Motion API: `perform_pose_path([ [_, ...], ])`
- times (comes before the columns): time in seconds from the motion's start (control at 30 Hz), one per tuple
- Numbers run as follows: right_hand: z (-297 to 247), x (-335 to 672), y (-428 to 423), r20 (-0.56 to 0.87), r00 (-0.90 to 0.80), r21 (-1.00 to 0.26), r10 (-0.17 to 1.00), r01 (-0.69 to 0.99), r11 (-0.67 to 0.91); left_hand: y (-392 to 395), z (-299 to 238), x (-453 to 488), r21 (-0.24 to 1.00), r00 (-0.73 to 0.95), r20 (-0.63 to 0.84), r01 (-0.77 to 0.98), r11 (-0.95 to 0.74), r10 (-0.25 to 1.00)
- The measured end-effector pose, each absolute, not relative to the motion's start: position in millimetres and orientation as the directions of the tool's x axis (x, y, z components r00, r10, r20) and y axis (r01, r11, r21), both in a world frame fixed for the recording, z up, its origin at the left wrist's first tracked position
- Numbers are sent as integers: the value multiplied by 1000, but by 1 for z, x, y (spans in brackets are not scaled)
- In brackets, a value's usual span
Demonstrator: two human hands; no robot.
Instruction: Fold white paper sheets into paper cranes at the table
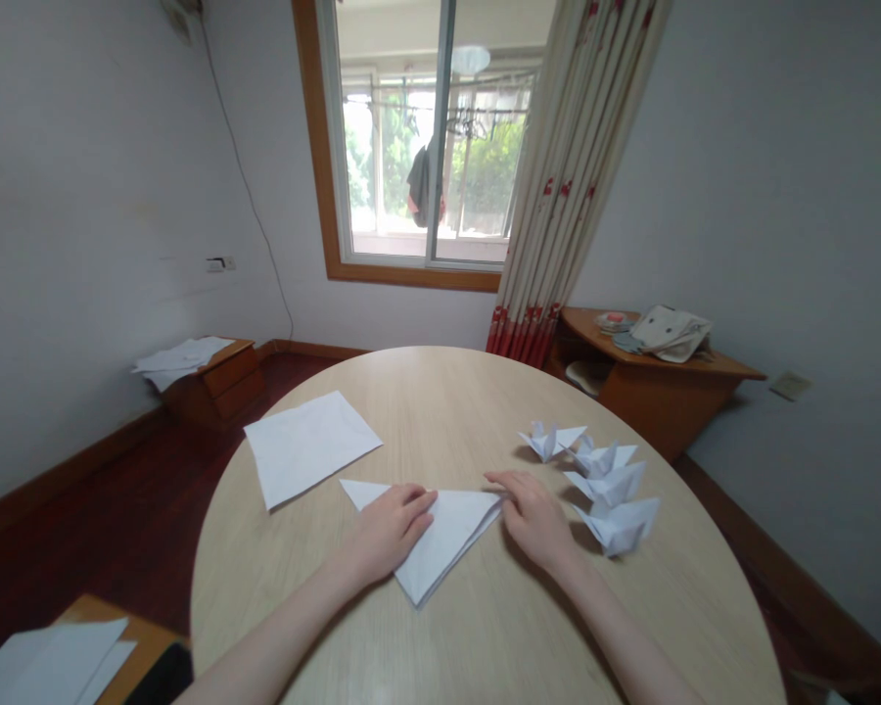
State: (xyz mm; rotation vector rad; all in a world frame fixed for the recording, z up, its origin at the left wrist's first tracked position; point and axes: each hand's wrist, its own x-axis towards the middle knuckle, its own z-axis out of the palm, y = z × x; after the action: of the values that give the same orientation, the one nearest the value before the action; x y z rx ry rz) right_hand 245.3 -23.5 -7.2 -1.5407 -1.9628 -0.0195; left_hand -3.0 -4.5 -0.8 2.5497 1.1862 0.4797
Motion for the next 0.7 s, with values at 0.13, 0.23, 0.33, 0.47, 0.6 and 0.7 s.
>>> perform_pose_path([
  [0.13,-10,237,-27,522,-135,-339,842,873,350,-4,-6,-5,321,652,233,648,-690,721],
  [0.23,-14,224,-32,526,-198,-317,827,857,407,-3,-10,-5,284,677,250,633,-720,693],
  [0.33,-21,210,-38,456,-260,-298,851,856,422,-3,-13,-4,263,696,232,628,-733,680],
  [0.47,-35,202,-38,367,-315,-260,875,869,422,-4,-15,-3,269,711,168,634,-725,683],
  [0.6,-48,202,-33,318,-335,-242,887,876,417,-3,-15,-2,277,726,94,638,-718,681],
  [0.7,-54,201,-31,300,-341,-209,891,888,411,-5,-15,-1,268,729,59,646,-715,682],
])
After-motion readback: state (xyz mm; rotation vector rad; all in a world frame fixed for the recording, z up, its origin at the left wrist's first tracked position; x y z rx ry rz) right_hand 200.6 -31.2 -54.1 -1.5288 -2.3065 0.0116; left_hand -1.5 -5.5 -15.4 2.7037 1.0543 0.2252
